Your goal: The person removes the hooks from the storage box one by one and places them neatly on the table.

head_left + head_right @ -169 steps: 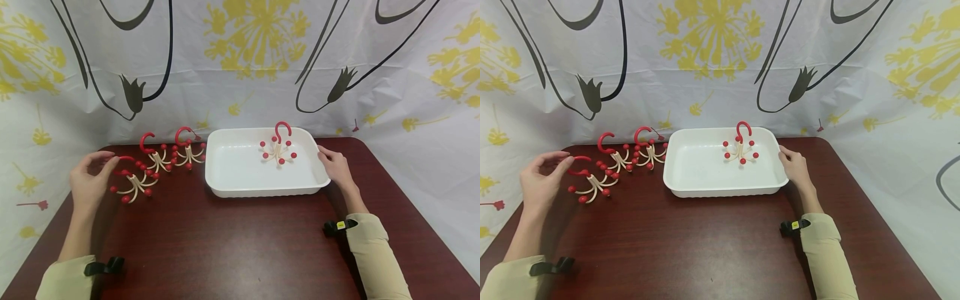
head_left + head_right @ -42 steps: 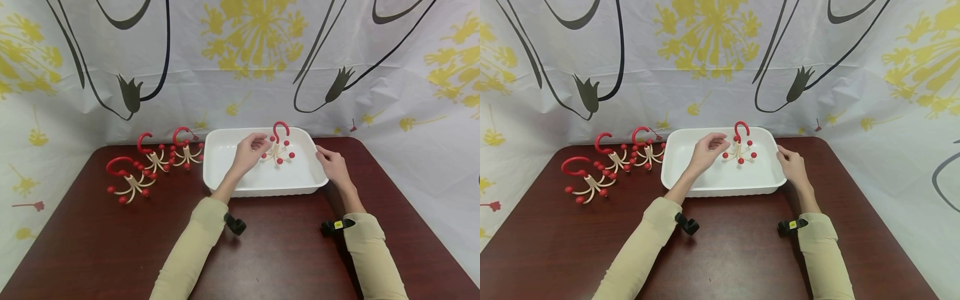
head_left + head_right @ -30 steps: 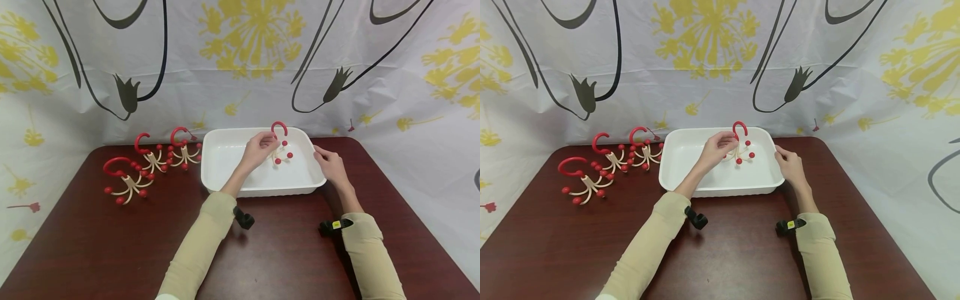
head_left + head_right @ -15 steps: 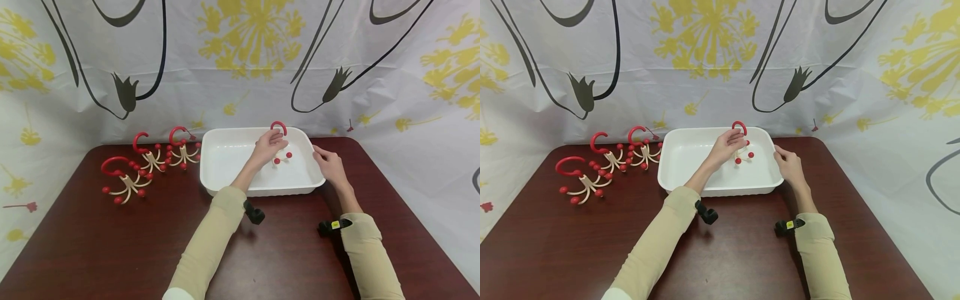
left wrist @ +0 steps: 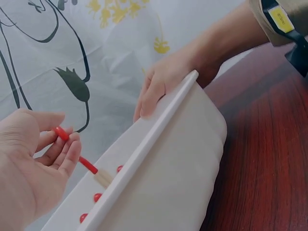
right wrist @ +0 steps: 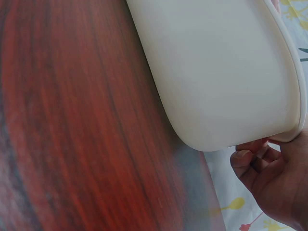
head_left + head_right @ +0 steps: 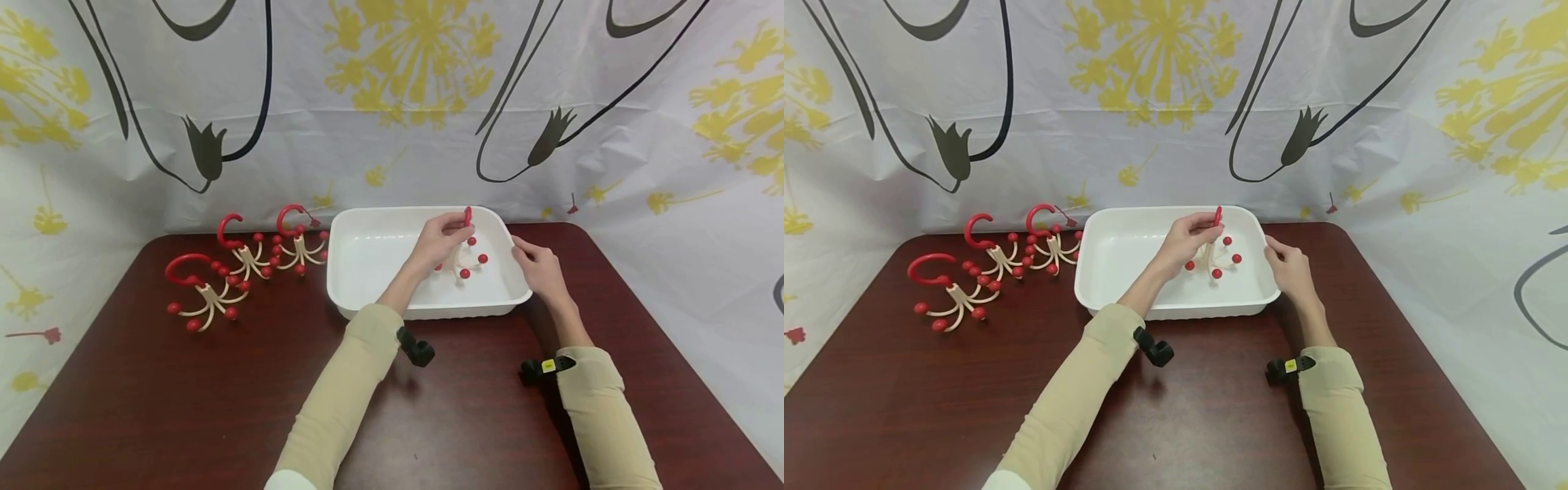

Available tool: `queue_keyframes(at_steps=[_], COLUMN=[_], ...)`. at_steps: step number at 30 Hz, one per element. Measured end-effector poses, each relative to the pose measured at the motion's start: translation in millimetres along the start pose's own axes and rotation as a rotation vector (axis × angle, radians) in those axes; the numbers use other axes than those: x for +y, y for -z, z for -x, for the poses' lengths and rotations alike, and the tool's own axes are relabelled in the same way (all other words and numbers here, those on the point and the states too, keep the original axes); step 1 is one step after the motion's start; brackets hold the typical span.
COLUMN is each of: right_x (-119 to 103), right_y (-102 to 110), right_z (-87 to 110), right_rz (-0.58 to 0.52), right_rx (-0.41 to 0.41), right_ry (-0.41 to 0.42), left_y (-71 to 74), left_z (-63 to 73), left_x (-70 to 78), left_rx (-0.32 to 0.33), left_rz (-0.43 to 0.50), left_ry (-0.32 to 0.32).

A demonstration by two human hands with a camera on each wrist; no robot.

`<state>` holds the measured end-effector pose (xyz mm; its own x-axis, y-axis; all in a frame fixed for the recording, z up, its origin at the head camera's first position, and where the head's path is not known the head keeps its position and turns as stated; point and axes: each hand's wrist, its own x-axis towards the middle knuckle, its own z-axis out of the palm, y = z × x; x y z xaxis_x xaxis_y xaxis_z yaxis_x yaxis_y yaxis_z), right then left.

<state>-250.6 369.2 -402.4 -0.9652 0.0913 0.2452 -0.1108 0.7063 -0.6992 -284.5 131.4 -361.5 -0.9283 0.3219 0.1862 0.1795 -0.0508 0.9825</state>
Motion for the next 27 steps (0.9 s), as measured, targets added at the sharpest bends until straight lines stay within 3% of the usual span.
queue_keyframes(at_steps=[6,17,27], right_x=[-1,-2,-1], right_y=[-1,0,0], right_z=[-0.4,-0.1,0.6], right_rz=[0.0,-0.019,-0.004], right_rx=[0.003,-0.014,0.0], right_ry=[-0.002,-0.004,0.004], left_y=[0.3,7.9,17.5], left_z=[2.1,10.3,19.6], left_x=[2.2,9.8,24.6], left_rx=[0.006,0.02,-0.015], left_rz=[0.063,0.048,0.103], left_ry=[-0.003,-0.015,-0.015])
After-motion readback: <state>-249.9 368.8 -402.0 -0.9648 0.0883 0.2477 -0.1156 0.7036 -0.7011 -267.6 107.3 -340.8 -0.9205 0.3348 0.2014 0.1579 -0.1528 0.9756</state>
